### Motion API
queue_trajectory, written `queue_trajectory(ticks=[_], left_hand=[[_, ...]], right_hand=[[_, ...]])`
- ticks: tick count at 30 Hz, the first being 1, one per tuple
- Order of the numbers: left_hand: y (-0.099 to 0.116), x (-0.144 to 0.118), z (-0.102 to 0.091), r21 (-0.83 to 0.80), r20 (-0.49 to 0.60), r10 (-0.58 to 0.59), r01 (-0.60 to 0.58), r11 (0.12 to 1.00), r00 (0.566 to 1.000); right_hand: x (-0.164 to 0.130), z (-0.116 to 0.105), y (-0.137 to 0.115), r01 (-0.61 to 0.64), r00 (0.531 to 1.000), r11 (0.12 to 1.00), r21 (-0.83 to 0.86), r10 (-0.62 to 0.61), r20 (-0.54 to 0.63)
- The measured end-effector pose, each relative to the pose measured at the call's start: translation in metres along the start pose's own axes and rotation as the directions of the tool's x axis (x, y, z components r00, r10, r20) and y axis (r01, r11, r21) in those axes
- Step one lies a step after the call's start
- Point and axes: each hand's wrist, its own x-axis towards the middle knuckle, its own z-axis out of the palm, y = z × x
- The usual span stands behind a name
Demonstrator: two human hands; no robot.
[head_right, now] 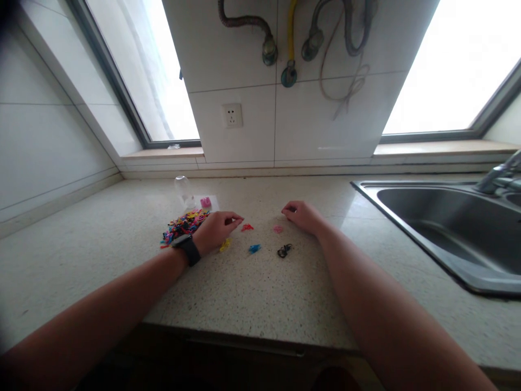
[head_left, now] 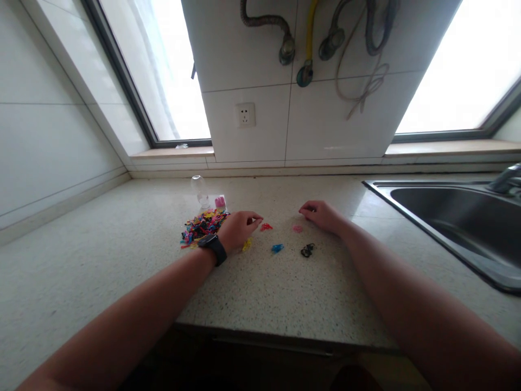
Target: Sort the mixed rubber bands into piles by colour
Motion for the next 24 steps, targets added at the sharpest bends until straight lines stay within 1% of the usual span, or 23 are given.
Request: queue_trajectory(ticks=[3, 6, 9, 12, 14, 16, 19, 21, 22, 24], left_hand=[[-0.005, -0.001, -0.007, -0.014, -0.008, 0.046, -0.046, 0.999, 0.999], [-0.012, -0.004, -0.02, 0.034, -0.062, 0.07, -0.068, 0.997, 0.996], [-0.025, -0.011, -0.044, 0.14, -0.134, 0.109, -0.091, 0.986, 0.985], [-0.049, -0.021, -0.075, 0.218, -0.21, 0.117, -0.07, 0.973, 0.971], [-0.074, -0.029, -0.095, 0.231, -0.262, 0.061, 0.001, 0.973, 0.963], [-0.105, -0.038, -0.108, 0.192, -0.346, -0.037, 0.109, 0.975, 0.938], [-0.15, -0.048, -0.115, 0.077, -0.407, -0.189, 0.239, 0.968, 0.894], [-0.173, -0.052, -0.113, 0.005, -0.371, -0.261, 0.283, 0.959, 0.891], [-0.181, -0.052, -0.111, -0.01, -0.337, -0.279, 0.293, 0.956, 0.899], [-0.189, -0.051, -0.108, -0.009, -0.273, -0.287, 0.296, 0.955, 0.918]], right_hand=[[0.0, 0.0, 0.001, -0.005, 1.0, 1.0, 0.003, 0.005, -0.003], [-0.001, 0.0, 0.003, -0.004, 1.0, 1.0, 0.014, 0.004, 0.005], [-0.002, -0.001, 0.005, 0.004, 1.0, 1.0, 0.026, -0.005, 0.012], [-0.004, -0.003, 0.005, 0.014, 1.0, 0.999, 0.028, -0.015, 0.014], [-0.005, -0.003, 0.004, 0.01, 1.0, 0.999, 0.03, -0.01, 0.015], [-0.006, -0.004, 0.002, 0.003, 1.0, 1.0, 0.03, -0.004, 0.016], [-0.007, -0.004, 0.0, -0.003, 1.0, 1.0, 0.022, 0.002, 0.013], [-0.009, -0.004, -0.001, -0.002, 1.0, 1.0, 0.012, 0.001, 0.01], [-0.01, -0.004, -0.002, -0.001, 1.0, 1.0, 0.007, 0.001, 0.012], [-0.012, -0.004, -0.006, 0.008, 1.0, 1.0, -0.007, -0.008, 0.02]])
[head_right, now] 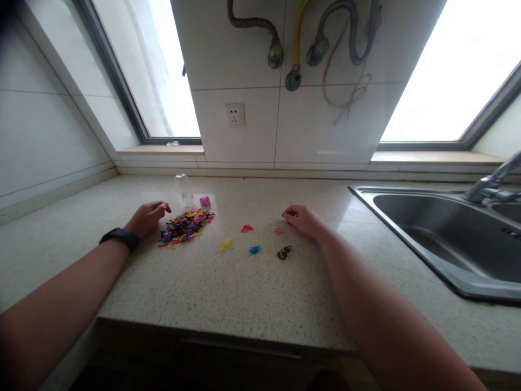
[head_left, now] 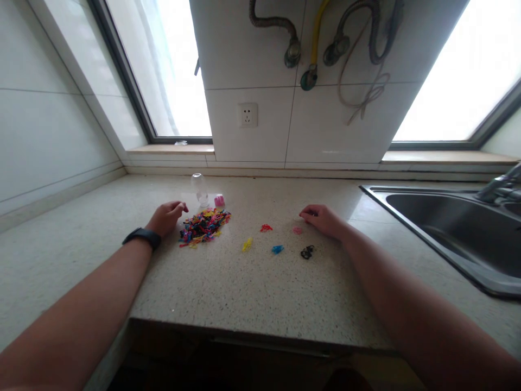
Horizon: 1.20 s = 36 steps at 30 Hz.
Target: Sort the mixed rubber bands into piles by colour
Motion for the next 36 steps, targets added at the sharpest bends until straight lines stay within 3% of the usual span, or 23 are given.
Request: queue_trajectory(ticks=[6, 11, 16, 20, 26, 36], left_hand=[[0.004, 0.004, 0.003, 0.064, 0.044, 0.03, -0.033, 0.997, 0.999], [0.005, 0.006, 0.003, 0.11, 0.059, 0.045, -0.051, 0.993, 0.997], [0.006, 0.007, 0.004, 0.14, 0.069, 0.051, -0.06, 0.988, 0.996], [0.005, 0.007, 0.005, 0.152, 0.073, 0.054, -0.064, 0.986, 0.996], [0.002, 0.01, 0.006, 0.165, 0.082, 0.054, -0.067, 0.984, 0.995], [0.006, 0.012, 0.007, 0.181, 0.083, 0.057, -0.071, 0.981, 0.995]], right_hand=[[-0.002, 0.001, -0.024, 0.055, 0.997, 0.998, -0.026, -0.057, -0.06], [0.01, 0.008, -0.078, 0.18, 0.977, 0.983, -0.021, -0.181, -0.113], [0.033, 0.039, -0.149, 0.342, 0.939, 0.932, -0.123, -0.332, 0.095], [0.054, 0.074, -0.184, 0.353, 0.924, 0.89, -0.289, -0.283, 0.257], [0.071, 0.103, -0.198, 0.356, 0.916, 0.845, -0.4, -0.231, 0.327], [0.074, 0.117, -0.202, 0.371, 0.913, 0.822, -0.431, -0.238, 0.332]])
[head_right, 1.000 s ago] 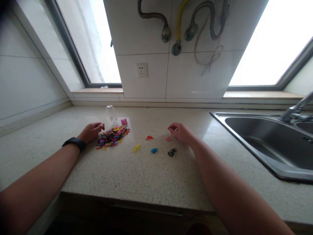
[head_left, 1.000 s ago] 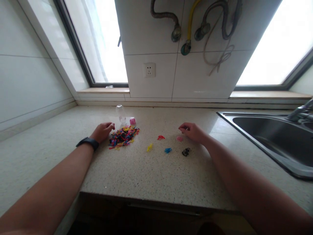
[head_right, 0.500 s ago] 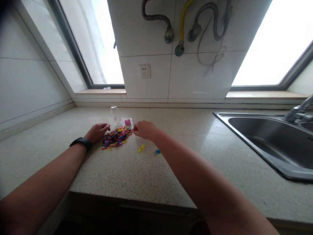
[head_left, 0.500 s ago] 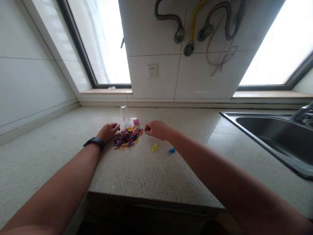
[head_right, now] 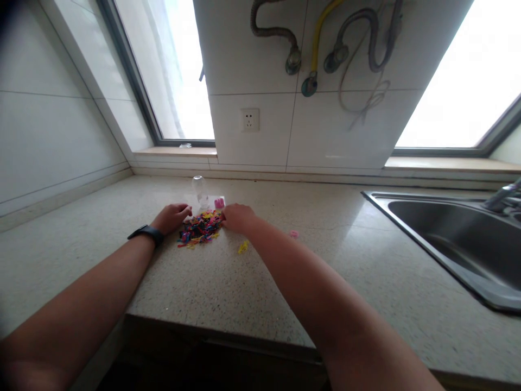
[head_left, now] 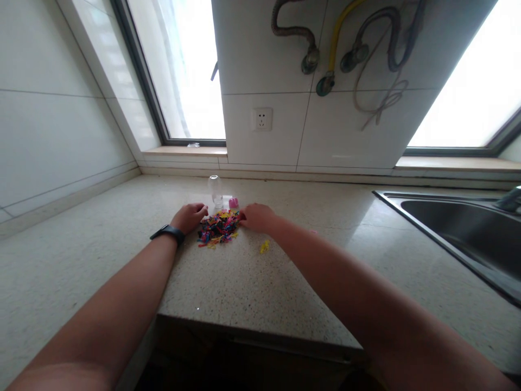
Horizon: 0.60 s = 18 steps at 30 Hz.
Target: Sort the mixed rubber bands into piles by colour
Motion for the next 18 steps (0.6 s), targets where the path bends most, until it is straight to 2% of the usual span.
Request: queue_trajectory(ticks=[6, 12, 18], left_hand=[[0.001, 0.0, -0.001, 0.004, 0.0, 0.005, -0.005, 1.0, 1.0], [-0.001, 0.001, 0.0, 0.008, -0.002, 0.005, -0.005, 1.0, 1.0], [-0.001, 0.001, 0.0, 0.01, -0.006, 0.011, -0.011, 1.0, 1.0]], right_hand=[[-0.008, -0.003, 0.004, 0.033, 0.998, 0.998, 0.052, -0.03, -0.056], [-0.021, -0.019, 0.008, 0.026, 0.994, 0.994, 0.11, -0.014, -0.109], [-0.05, -0.032, 0.02, 0.084, 0.986, 0.965, 0.249, -0.044, -0.163]])
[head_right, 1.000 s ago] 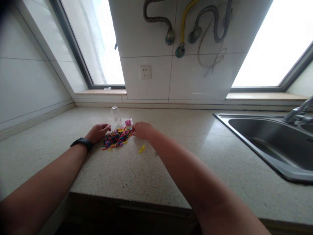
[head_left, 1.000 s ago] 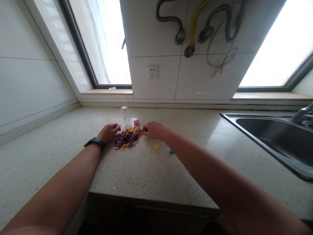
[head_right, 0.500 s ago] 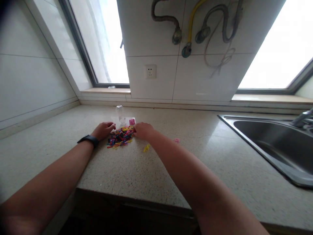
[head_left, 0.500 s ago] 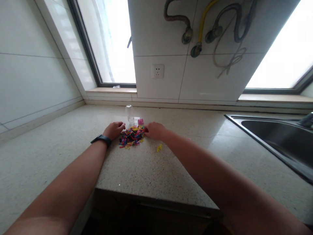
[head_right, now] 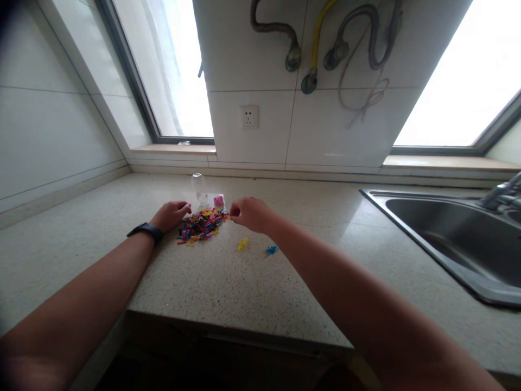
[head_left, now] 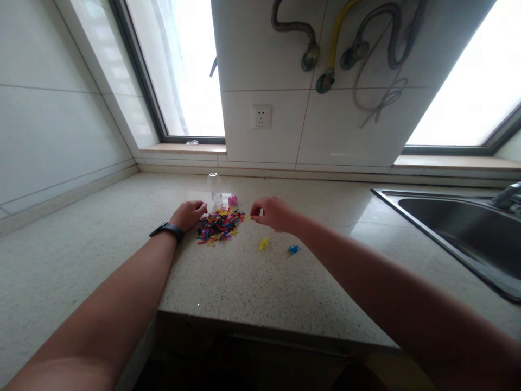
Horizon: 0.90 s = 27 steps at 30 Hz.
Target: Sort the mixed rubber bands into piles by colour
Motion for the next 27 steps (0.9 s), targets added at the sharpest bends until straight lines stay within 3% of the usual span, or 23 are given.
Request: queue_trajectory(ticks=[4, 9, 19, 24, 27], left_hand=[[-0.001, 0.0, 0.001, -0.003, -0.002, 0.0, 0.0, 1.0, 1.0], [-0.002, 0.001, 0.001, -0.005, 0.005, -0.004, 0.004, 1.0, 1.0], [-0.004, 0.0, 0.001, 0.009, 0.013, 0.01, -0.01, 1.0, 1.0], [-0.002, 0.0, 0.0, 0.009, 0.009, 0.007, -0.007, 1.0, 1.0], [-0.002, 0.0, 0.0, 0.005, 0.012, 0.006, -0.006, 1.0, 1.0]], right_hand=[[-0.034, -0.008, 0.007, 0.005, 1.0, 0.998, 0.062, -0.007, 0.027], [-0.065, -0.008, 0.01, -0.06, 0.987, 0.998, 0.026, 0.056, 0.154], [-0.066, 0.007, 0.012, -0.096, 0.978, 0.994, -0.062, 0.105, 0.182], [-0.077, -0.007, 0.022, -0.08, 0.991, 0.997, -0.016, 0.081, 0.108], [-0.09, -0.02, 0.046, -0.092, 0.996, 0.996, -0.015, 0.092, 0.004]])
